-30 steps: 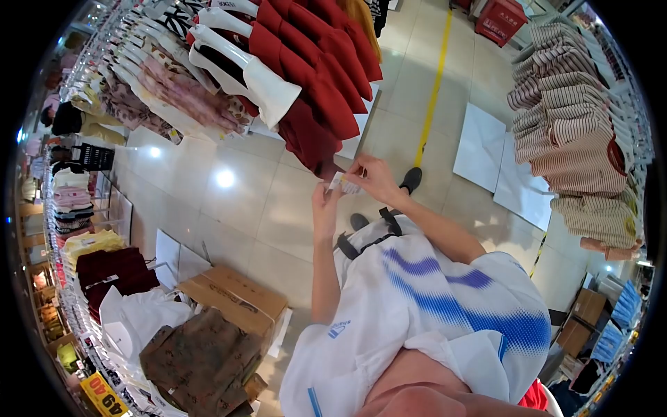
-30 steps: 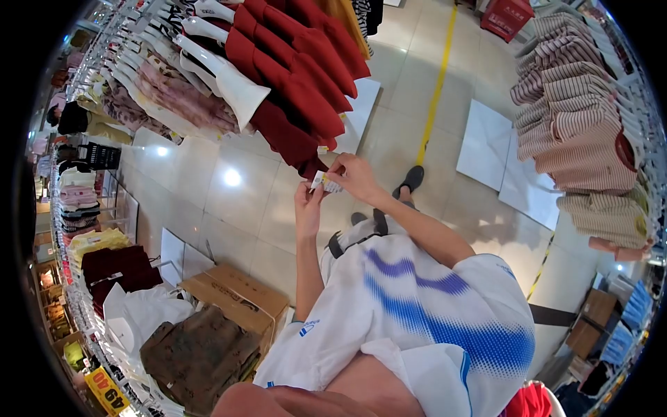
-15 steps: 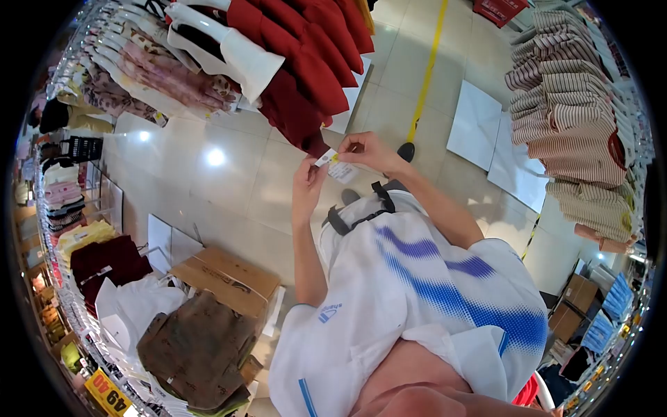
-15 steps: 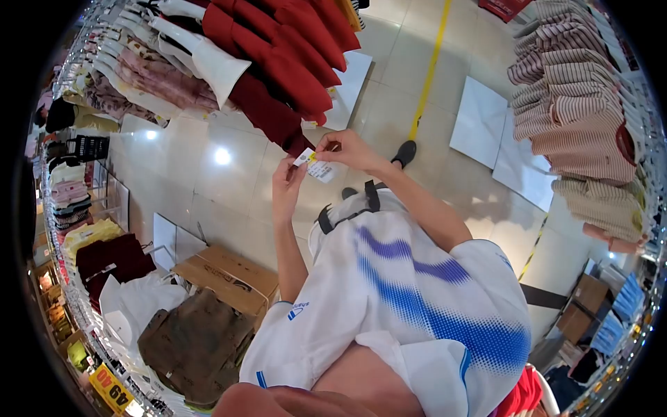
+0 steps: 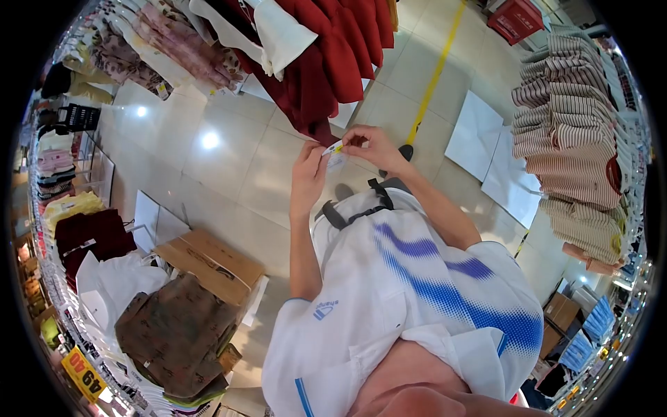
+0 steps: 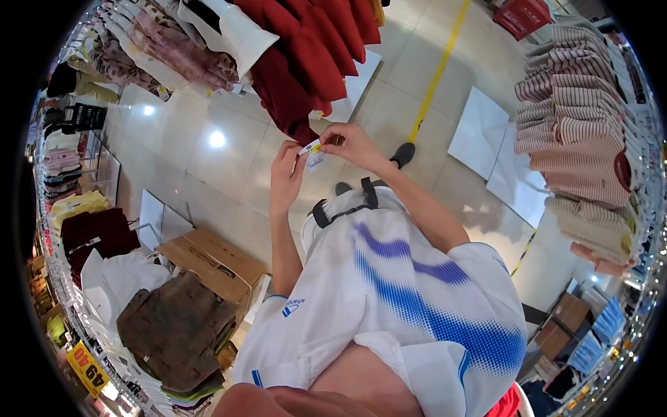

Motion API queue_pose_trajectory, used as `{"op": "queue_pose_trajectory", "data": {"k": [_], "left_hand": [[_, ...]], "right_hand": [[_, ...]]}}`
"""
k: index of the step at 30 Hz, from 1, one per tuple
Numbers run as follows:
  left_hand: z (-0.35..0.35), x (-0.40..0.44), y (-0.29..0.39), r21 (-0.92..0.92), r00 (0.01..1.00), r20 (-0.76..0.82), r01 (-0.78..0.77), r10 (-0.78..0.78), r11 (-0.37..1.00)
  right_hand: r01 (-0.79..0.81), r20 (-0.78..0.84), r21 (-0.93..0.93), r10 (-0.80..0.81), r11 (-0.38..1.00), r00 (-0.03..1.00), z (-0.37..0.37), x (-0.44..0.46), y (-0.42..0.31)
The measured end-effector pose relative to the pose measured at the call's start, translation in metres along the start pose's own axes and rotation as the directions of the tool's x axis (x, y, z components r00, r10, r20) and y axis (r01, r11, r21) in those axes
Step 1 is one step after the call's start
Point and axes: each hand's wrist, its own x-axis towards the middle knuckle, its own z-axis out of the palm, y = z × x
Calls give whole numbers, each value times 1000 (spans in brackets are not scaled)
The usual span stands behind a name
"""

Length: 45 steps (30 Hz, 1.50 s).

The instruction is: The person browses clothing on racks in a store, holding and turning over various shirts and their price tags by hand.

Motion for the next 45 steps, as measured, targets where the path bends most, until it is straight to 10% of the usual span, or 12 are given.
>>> {"op": "queue_pose_trajectory", "data": {"k": [13, 18, 23, 26, 35, 39, 45], "left_hand": [[2, -7, -36, -77, 975, 40, 221, -219, 972], [0, -20, -83, -34, 964, -30, 264, -265, 964], [11, -33, -141, 27, 966, -41, 255, -254, 966], [15, -38, -147, 164, 981, -73, 190, -181, 968], [13, -32, -89, 43, 941, 79, 328, -330, 944], [22, 0, -41, -16, 966, 112, 235, -231, 972], [43, 43, 13, -596, 967, -9, 201, -256, 777]], "right_hand": [[22, -27, -493, -40, 870, 999, -10, 7, 9], [82, -371, -482, -288, 872, 883, -45, 46, -5], [-59, -346, -760, -326, 647, 880, -50, 88, 8], [-74, -314, -353, -44, 933, 949, -56, 108, 50], [30, -451, -4, -29, 1000, 892, -61, 59, 44], [107, -378, 15, -94, 994, 921, -48, 22, -8], [150, -121, -295, -193, 944, 974, -20, -15, -48]]}}
